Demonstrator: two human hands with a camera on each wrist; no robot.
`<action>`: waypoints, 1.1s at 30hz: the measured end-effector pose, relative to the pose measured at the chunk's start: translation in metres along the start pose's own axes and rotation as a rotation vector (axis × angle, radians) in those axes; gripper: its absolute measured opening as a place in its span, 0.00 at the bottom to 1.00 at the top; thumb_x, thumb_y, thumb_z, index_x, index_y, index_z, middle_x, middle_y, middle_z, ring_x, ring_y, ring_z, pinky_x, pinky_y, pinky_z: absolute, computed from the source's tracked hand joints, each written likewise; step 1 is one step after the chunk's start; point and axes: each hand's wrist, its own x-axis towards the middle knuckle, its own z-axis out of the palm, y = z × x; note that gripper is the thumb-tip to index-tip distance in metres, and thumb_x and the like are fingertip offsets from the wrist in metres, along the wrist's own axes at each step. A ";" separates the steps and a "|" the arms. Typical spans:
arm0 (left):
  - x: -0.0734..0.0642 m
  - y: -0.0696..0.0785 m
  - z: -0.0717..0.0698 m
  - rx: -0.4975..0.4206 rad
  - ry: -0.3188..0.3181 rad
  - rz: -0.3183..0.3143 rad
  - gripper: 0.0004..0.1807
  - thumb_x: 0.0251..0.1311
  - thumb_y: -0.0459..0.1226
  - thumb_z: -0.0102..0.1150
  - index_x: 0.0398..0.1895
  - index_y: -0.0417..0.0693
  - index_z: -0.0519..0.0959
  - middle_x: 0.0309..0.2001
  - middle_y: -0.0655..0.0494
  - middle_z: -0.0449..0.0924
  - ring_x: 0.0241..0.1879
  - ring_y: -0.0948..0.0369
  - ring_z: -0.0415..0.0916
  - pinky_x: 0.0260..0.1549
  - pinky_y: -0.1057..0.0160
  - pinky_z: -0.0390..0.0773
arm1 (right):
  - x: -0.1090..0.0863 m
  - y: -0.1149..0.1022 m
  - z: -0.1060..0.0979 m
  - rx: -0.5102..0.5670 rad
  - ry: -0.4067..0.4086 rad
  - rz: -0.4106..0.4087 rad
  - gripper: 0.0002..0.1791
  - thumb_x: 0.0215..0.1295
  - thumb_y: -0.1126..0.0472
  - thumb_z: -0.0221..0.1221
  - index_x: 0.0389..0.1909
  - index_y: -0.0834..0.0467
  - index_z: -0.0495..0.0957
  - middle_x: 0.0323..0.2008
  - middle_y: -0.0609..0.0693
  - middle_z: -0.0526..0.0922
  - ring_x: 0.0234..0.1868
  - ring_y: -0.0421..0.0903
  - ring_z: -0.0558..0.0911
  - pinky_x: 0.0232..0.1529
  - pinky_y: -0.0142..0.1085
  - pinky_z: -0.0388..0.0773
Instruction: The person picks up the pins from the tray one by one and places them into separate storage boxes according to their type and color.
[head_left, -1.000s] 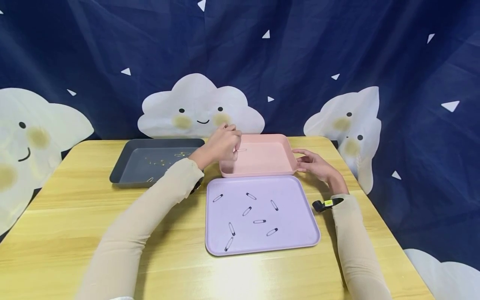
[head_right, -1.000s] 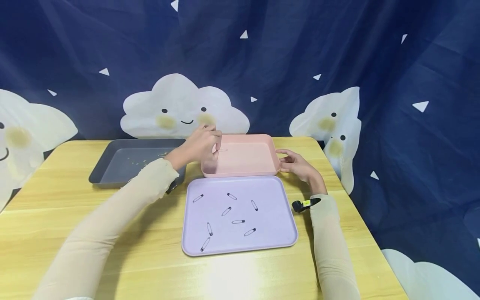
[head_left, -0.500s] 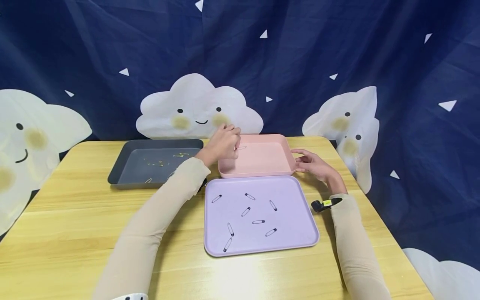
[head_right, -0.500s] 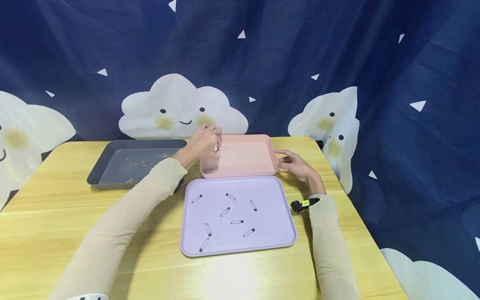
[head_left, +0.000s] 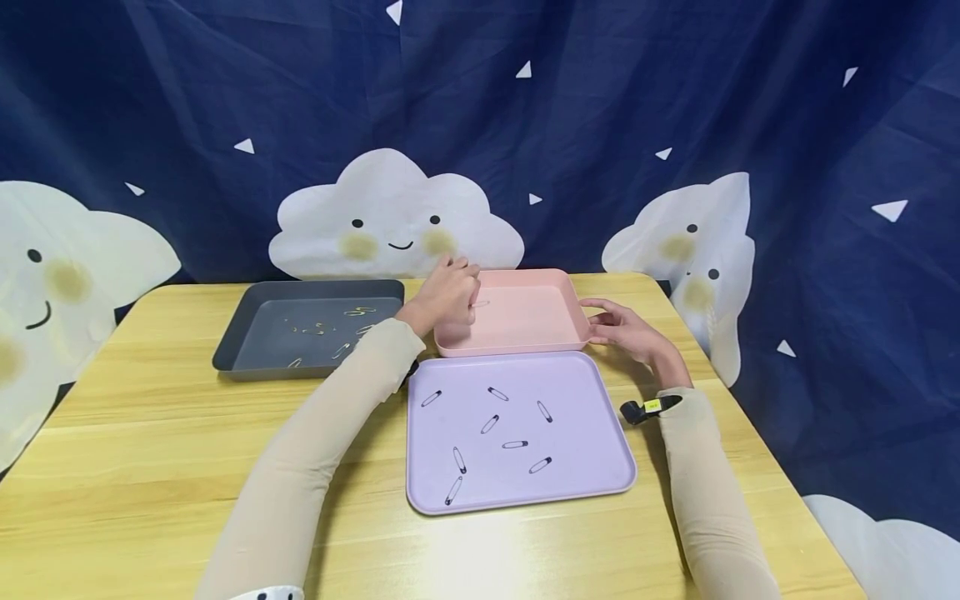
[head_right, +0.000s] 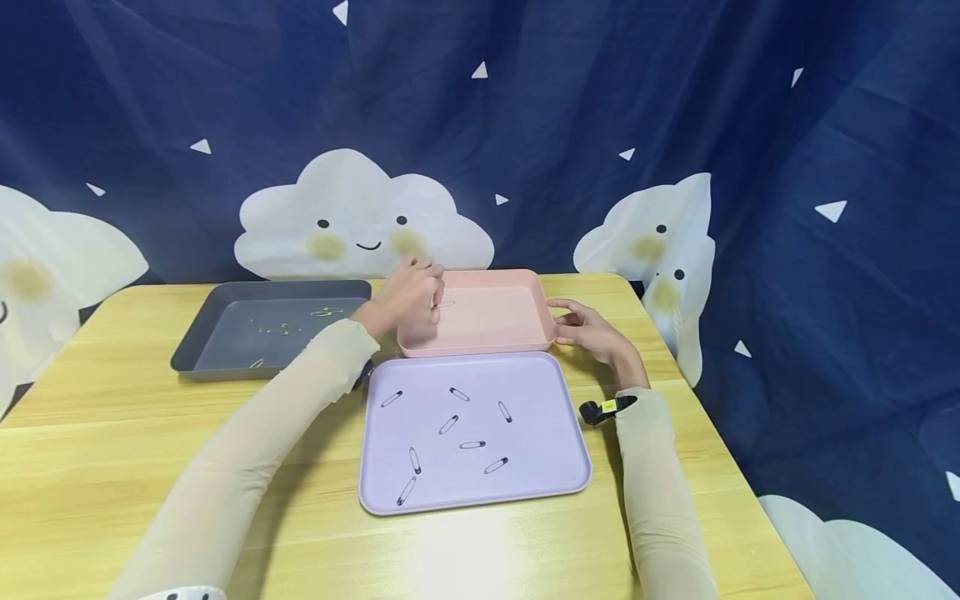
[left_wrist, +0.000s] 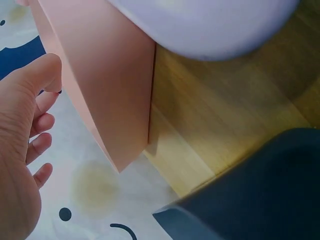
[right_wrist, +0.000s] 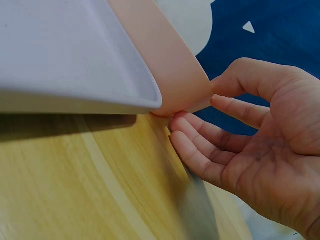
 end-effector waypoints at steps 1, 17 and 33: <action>0.000 0.000 0.000 -0.001 -0.010 -0.003 0.03 0.47 0.40 0.63 0.21 0.53 0.84 0.43 0.56 0.79 0.47 0.53 0.70 0.56 0.50 0.67 | 0.000 0.000 0.000 0.002 0.000 -0.003 0.33 0.75 0.70 0.53 0.77 0.66 0.54 0.57 0.68 0.72 0.48 0.38 0.81 0.50 0.29 0.82; -0.008 0.004 0.004 -0.054 -0.120 -0.034 0.06 0.50 0.40 0.62 0.19 0.54 0.79 0.42 0.57 0.76 0.51 0.52 0.69 0.62 0.46 0.64 | 0.002 -0.002 0.003 0.016 -0.014 -0.014 0.33 0.75 0.71 0.51 0.78 0.65 0.54 0.60 0.72 0.70 0.50 0.39 0.82 0.50 0.28 0.82; -0.012 0.003 -0.004 -0.109 -0.046 -0.030 0.05 0.50 0.43 0.65 0.26 0.54 0.82 0.43 0.57 0.78 0.49 0.53 0.69 0.58 0.49 0.66 | -0.001 -0.004 0.004 -0.106 0.016 -0.026 0.33 0.74 0.70 0.54 0.77 0.64 0.57 0.61 0.75 0.70 0.51 0.39 0.78 0.49 0.29 0.82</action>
